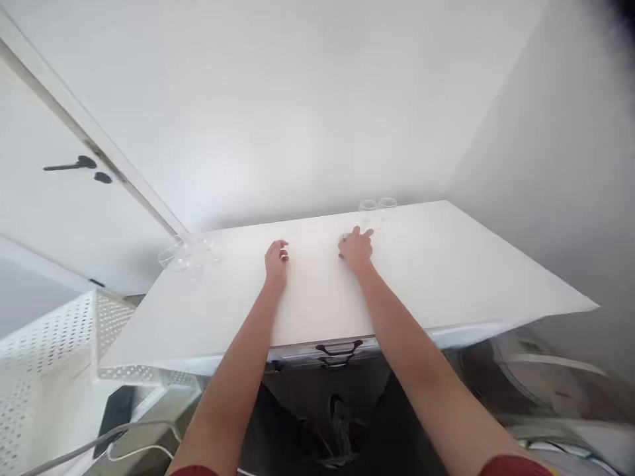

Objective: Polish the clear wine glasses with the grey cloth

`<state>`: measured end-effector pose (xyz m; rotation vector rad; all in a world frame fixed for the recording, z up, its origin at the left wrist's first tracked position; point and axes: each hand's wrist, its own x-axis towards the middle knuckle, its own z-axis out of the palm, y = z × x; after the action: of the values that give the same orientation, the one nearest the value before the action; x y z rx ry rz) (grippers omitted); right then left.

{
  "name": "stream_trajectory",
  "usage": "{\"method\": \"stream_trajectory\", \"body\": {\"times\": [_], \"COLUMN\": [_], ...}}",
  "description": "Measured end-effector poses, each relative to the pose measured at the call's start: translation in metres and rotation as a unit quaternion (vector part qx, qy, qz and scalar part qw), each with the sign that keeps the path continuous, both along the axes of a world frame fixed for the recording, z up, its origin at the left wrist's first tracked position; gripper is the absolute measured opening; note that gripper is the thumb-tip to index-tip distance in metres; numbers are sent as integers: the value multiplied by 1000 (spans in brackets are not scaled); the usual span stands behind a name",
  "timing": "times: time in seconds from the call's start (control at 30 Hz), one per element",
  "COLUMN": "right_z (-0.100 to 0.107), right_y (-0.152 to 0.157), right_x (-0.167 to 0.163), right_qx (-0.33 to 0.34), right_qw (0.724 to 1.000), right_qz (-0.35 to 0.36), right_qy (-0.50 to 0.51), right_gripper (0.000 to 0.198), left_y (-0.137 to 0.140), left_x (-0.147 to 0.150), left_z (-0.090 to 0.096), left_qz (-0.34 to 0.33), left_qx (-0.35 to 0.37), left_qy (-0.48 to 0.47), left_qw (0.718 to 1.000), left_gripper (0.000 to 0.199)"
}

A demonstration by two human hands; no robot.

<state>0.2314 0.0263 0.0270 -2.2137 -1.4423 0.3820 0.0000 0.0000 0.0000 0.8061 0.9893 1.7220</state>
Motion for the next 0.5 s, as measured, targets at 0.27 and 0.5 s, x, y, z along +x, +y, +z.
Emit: {"method": "stream_trajectory", "body": {"times": [0.27,0.5], "right_z": [-8,-17], "right_y": [-3,4], "right_x": [-30,-24], "right_qx": [31,22], "right_qw": [986,986], "right_qz": [157,163], "right_qy": [-43,-34], "right_gripper": [28,25], "left_y": [6,11], "left_x": [-48,-104], "left_z": [4,-5], "left_qz": [143,247], "left_qx": [-21,38], "left_qy": [-272,-290], "left_qw": [951,924], "left_gripper": [9,27]}}
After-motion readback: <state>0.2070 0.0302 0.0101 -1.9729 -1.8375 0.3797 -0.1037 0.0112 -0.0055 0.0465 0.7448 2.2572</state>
